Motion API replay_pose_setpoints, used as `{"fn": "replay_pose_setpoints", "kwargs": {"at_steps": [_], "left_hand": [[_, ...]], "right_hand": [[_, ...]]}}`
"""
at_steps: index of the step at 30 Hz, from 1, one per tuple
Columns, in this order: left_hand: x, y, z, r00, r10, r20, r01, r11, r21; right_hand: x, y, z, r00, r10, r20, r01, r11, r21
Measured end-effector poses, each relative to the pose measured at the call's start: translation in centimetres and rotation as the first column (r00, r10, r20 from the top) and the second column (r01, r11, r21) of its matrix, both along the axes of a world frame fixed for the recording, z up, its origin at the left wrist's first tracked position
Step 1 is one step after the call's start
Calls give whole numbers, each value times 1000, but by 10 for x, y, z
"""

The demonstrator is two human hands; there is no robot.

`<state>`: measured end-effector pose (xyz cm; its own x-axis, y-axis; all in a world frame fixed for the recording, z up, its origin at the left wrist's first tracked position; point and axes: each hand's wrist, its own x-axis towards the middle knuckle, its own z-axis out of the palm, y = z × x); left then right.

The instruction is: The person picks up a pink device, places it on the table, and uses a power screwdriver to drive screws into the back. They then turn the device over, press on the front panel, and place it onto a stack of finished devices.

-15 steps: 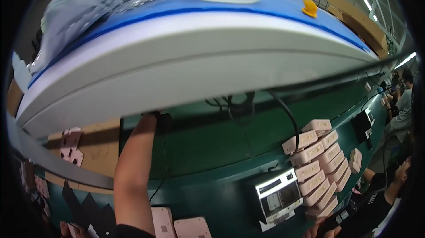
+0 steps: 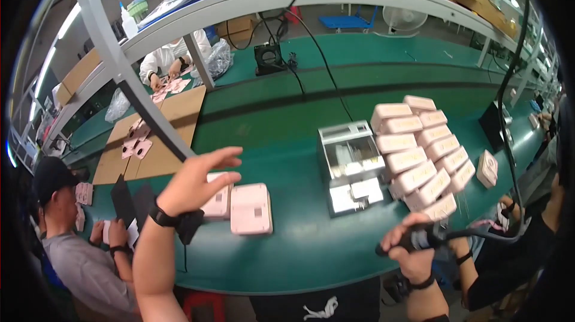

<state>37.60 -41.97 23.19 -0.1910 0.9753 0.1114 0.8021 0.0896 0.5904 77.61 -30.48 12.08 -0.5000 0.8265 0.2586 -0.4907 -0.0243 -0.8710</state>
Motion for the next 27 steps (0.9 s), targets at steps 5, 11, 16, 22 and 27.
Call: {"fn": "replay_pose_setpoints", "kwargs": {"at_steps": [5, 11, 16, 22, 27], "left_hand": [[82, -75, -80, 998, 56, -37, -54, 998, 43], [131, -103, -143, 910, 211, -358, -93, 943, 320], [134, -113, -165, 908, 250, -337, -149, 943, 297], [128, -110, -169, 895, 262, -360, -161, 944, 288], [115, -97, -163, 871, 314, -377, -192, 925, 327]], "right_hand": [[14, -24, -15, 992, -87, 87, 74, 988, 139], [27, -22, -24, 992, -123, 33, 116, 979, 167], [32, -20, -28, 986, -167, -12, 167, 974, 155], [28, -22, -28, 986, -167, 15, 162, 972, 169], [20, -19, -20, 987, -156, 27, 152, 981, 117]]}}
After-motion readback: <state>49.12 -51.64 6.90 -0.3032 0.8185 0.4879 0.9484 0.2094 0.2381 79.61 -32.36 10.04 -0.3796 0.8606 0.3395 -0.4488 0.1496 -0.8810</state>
